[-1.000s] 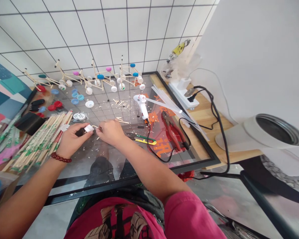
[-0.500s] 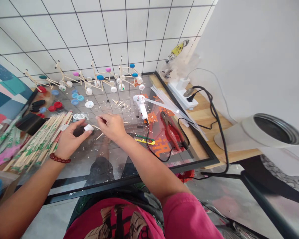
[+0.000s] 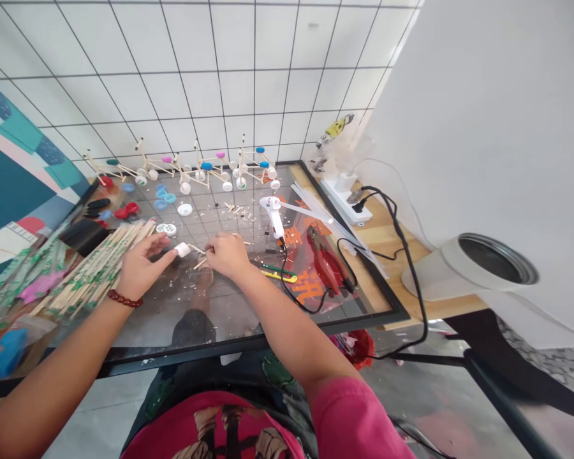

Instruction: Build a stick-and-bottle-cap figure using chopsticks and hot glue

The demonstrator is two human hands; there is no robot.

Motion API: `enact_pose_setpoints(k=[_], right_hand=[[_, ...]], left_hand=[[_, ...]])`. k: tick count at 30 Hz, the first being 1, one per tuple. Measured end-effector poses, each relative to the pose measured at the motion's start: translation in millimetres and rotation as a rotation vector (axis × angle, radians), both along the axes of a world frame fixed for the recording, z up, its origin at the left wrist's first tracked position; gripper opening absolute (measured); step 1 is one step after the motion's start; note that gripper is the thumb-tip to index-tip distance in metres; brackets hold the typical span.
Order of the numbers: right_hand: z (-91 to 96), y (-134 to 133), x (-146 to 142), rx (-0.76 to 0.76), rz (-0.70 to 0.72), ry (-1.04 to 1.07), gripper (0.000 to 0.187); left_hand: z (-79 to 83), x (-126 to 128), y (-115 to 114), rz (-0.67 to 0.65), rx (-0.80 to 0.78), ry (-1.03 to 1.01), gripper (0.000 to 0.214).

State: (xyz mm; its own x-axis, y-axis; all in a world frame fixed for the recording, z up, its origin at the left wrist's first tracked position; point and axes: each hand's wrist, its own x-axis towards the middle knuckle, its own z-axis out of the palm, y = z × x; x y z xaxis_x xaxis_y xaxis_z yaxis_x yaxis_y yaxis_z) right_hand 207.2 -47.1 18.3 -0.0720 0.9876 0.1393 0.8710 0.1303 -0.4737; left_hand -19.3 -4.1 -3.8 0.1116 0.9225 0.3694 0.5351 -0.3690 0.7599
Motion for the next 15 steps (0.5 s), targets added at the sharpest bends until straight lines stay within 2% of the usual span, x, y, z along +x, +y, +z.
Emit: enact_pose_setpoints(k=[6,15], right_hand=[[3.1,-2.0,-3.4,-0.022,0.008,-0.026,0.030],[2.3,-2.5,-2.4,-0.046,0.033,-0.045,0.031]], left_hand=[[-3.9,0.4,-0.3,-0.043,-0.061,0.084,0.062],[-4.7,0.9,0.4,-0.032,-0.042,0.169,0.056]])
